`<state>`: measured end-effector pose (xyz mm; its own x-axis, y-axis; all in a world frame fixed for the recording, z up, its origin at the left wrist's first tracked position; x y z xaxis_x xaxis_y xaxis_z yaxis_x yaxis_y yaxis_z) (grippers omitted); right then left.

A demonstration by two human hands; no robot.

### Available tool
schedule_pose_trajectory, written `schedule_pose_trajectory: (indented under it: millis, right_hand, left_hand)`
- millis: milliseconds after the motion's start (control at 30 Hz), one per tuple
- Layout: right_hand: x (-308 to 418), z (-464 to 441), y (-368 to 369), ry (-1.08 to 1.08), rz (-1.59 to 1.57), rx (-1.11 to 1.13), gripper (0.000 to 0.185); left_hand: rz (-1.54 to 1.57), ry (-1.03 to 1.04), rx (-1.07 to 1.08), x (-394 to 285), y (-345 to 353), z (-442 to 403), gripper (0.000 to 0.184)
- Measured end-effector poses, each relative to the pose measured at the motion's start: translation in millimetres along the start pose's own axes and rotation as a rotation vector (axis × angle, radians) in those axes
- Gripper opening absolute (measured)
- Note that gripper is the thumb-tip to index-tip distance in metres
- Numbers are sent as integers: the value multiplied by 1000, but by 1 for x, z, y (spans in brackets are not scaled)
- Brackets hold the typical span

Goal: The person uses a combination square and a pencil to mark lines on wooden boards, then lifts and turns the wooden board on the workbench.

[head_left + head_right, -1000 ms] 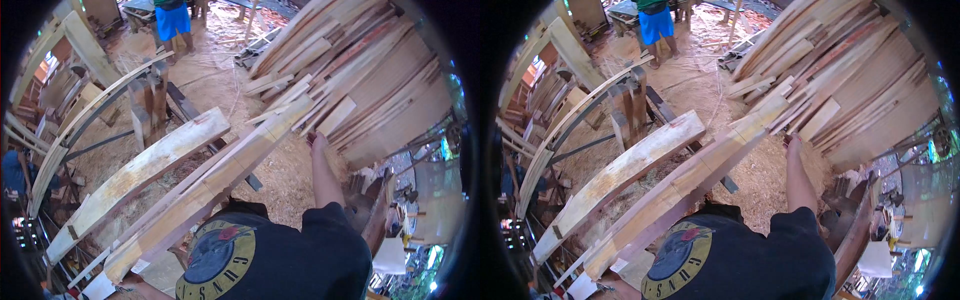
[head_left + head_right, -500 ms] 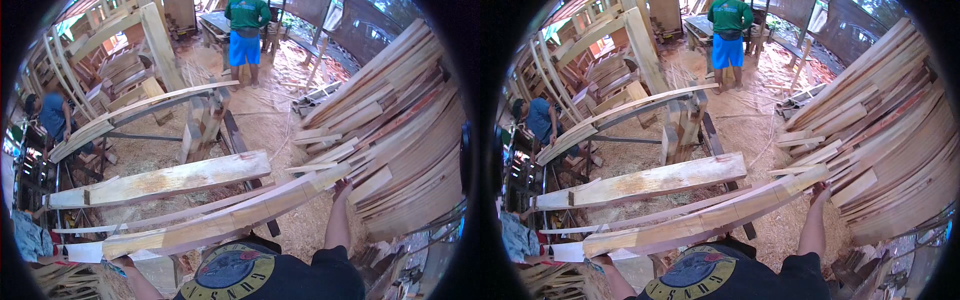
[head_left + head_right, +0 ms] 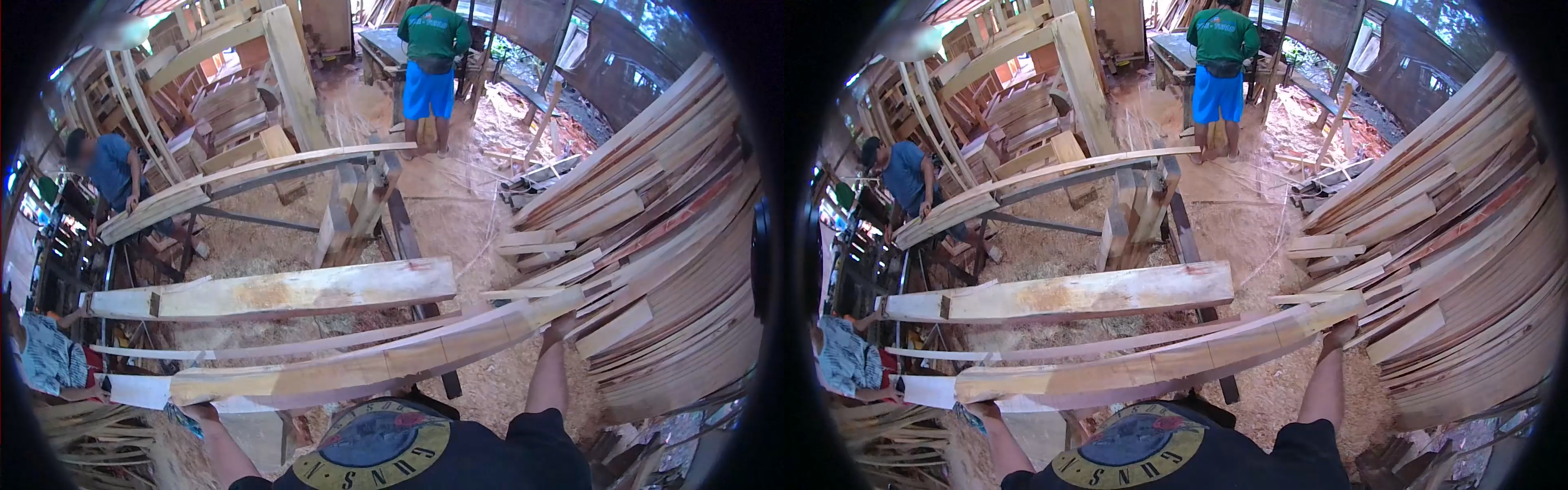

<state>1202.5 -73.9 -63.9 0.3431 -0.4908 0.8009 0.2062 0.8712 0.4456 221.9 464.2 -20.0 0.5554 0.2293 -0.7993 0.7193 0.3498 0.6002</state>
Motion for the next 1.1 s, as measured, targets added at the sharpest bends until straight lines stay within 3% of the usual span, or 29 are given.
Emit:
schedule_pose_trajectory:
  millis: [100,133,233,267,433,533,600,833,933,1067,1100]
  right_hand:
    - [-1,-13,-6,-47,-4,81,53]
    - [-5,-30,-14,-13,-31,155,53]
    - [-15,-66,-29,104,-80,316,56]
    - [-12,-62,-26,130,-63,293,56]
    - [-8,-40,1,200,51,167,59]
    - [-11,-31,13,244,123,112,60]
    - [-10,-28,14,263,156,75,61]
    - [11,-19,-8,318,261,-50,64]
    - [34,-22,-21,365,335,-73,66]
    - [77,-47,-29,510,535,-40,66]
    - [90,-48,-25,508,617,-22,65]
  left_hand:
    - [-22,-26,-19,2,-20,-5,69]
    - [-155,85,79,2,-32,-17,68]
    - [-270,208,78,-16,4,10,62]
    - [-134,93,29,-15,6,12,62]
    - [-144,159,5,-7,-9,1,57]
    - [-72,251,-140,7,-52,-26,55]
    - [-103,238,-208,-4,-22,-3,57]
    - [-157,161,-142,-2,-36,-10,56]
    - [-400,-144,-129,-23,-23,9,60]
    - [-578,-539,40,-71,21,17,78]
    - [-607,-626,130,-71,11,2,92]
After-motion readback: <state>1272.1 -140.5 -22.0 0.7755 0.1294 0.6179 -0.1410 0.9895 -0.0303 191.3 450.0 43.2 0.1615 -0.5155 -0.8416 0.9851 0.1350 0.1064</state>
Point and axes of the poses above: each hand's wrist, its own z-axis away from the middle knuckle, its own y-axis out of the palm, x = y × z, the point moved 7 cm from there along -z, towards the middle knuckle, and after that the axes turned 11 degrees about y, right-handed, at the moved point
